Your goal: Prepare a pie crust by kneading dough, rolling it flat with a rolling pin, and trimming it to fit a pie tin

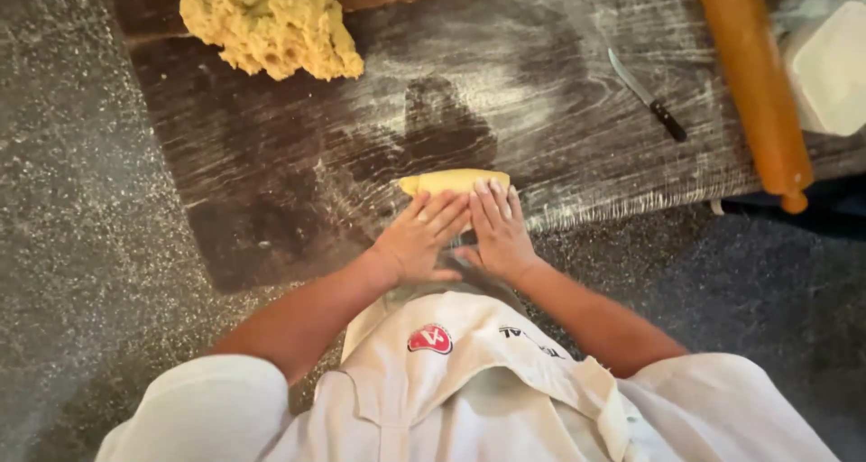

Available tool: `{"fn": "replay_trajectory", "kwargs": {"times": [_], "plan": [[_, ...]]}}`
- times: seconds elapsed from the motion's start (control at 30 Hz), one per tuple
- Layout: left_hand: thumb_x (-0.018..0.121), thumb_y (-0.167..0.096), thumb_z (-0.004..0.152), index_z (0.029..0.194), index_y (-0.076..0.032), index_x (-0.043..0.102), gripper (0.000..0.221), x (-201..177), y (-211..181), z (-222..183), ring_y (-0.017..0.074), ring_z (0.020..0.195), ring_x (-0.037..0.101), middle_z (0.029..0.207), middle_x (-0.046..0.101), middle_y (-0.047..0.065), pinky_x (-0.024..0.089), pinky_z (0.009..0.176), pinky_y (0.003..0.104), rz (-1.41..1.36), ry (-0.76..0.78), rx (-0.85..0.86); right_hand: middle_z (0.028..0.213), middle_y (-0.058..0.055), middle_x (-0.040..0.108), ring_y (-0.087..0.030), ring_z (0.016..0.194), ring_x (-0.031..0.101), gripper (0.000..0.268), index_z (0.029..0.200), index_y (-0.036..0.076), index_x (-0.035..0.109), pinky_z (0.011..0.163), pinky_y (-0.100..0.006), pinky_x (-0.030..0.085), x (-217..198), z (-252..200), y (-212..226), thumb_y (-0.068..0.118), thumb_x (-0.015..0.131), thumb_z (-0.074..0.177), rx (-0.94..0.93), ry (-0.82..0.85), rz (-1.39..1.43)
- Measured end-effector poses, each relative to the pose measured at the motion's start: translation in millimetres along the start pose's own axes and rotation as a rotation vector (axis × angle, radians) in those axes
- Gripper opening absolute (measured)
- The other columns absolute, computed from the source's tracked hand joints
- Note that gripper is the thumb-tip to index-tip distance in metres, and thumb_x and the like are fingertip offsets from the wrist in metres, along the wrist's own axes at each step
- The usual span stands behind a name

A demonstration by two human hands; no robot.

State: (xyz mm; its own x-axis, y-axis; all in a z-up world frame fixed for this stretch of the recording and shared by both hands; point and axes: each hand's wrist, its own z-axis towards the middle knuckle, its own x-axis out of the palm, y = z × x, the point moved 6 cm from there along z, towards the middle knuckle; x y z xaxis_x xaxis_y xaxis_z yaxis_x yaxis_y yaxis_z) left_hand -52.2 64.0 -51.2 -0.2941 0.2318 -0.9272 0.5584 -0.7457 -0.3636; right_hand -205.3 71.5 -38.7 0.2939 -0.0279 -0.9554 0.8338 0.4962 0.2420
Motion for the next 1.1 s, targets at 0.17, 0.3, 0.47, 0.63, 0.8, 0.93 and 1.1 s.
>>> {"fn": "replay_trajectory", "kwargs": {"times": [0.17, 0.3, 0.47, 0.63, 0.8, 0.93, 1.1], "plan": [[0.043, -0.07, 0.096, 0.166, 0.0, 0.011, 0.103, -66.2, 96.1, 142.9, 0.0438, 0.159, 0.01, 0.17, 0.013, 0.024, 0.004, 0.129, 0.061, -0.102, 0.15, -0.415, 0.169, -0.024, 0.016, -0.047, 0.156, 0.015, 0.08, 0.165, 0.008, 0.019, 0.123, -0.071, 0.007, 13.8, 141.7, -92.3, 0.055, 0.051, 0.11, 0.331, 0.036, 0.222], [0.025, -0.094, 0.088, 0.169, -0.009, 0.007, 0.118, -53.6, 129.2, 163.8, 0.0387, 0.163, 0.003, 0.175, 0.001, 0.016, 0.01, 0.13, 0.065, -0.02, -0.088, -0.469, 0.174, -0.019, 0.006, -0.044, 0.16, 0.011, 0.087, 0.171, 0.013, 0.01, 0.12, -0.077, 0.017, 8.1, 180.3, -114.5, 0.055, 0.062, 0.116, 0.423, 0.013, 0.032], [0.036, -0.094, 0.076, 0.165, -0.008, 0.02, 0.124, -46.3, 22.1, 51.1, 0.0447, 0.157, 0.01, 0.171, 0.018, 0.021, 0.007, 0.124, 0.068, -0.059, 0.195, -0.164, 0.164, -0.028, 0.033, -0.05, 0.15, 0.032, 0.088, 0.156, -0.004, 0.039, 0.118, -0.074, 0.019, -24.0, 48.3, -19.3, 0.052, 0.06, 0.092, 0.097, 0.184, 0.064], [0.046, -0.077, 0.086, 0.167, -0.01, 0.016, 0.109, -56.7, 68.5, 119.8, 0.0388, 0.158, 0.018, 0.172, 0.022, 0.017, 0.013, 0.126, 0.066, -0.03, 0.063, -0.308, 0.163, -0.028, 0.035, -0.05, 0.148, 0.035, 0.074, 0.157, -0.008, 0.035, 0.118, -0.074, 0.012, -35.1, 136.3, -55.9, 0.038, 0.048, 0.101, 0.191, 0.121, 0.165], [0.049, -0.091, 0.073, 0.161, -0.009, 0.031, 0.122, -68.7, 69.5, 126.4, 0.033, 0.147, 0.046, 0.161, 0.043, 0.015, 0.033, 0.117, 0.061, 0.089, -0.078, -0.292, 0.155, -0.022, 0.045, -0.04, 0.145, 0.043, 0.074, 0.16, 0.01, 0.034, 0.114, -0.07, 0.027, 57.0, 98.5, -112.0, 0.056, 0.042, 0.103, 0.357, 0.214, 0.106], [0.053, -0.051, 0.077, 0.134, -0.009, 0.062, 0.071, -7.6, 66.7, 102.0, 0.035, 0.114, 0.063, 0.129, 0.061, 0.013, 0.047, 0.093, 0.055, 0.15, -0.31, -0.243, 0.108, 0.002, 0.063, -0.023, 0.099, 0.066, 0.059, 0.124, 0.028, 0.067, 0.08, -0.051, 0.053, 7.0, 117.0, -89.0, 0.071, 0.041, 0.093, 0.146, -0.047, -0.002], [0.045, -0.089, 0.081, 0.113, -0.02, 0.064, 0.078, -10.6, 77.7, 76.4, 0.0272, 0.081, 0.061, 0.096, 0.058, 0.004, 0.048, 0.066, 0.046, 0.204, -0.459, -0.173, 0.07, -0.001, 0.068, -0.03, 0.075, 0.073, 0.043, 0.073, 0.03, 0.068, 0.07, -0.047, 0.057, 17.3, 123.1, -79.1, 0.066, 0.046, 0.084, 0.372, 0.242, 0.164]]}}
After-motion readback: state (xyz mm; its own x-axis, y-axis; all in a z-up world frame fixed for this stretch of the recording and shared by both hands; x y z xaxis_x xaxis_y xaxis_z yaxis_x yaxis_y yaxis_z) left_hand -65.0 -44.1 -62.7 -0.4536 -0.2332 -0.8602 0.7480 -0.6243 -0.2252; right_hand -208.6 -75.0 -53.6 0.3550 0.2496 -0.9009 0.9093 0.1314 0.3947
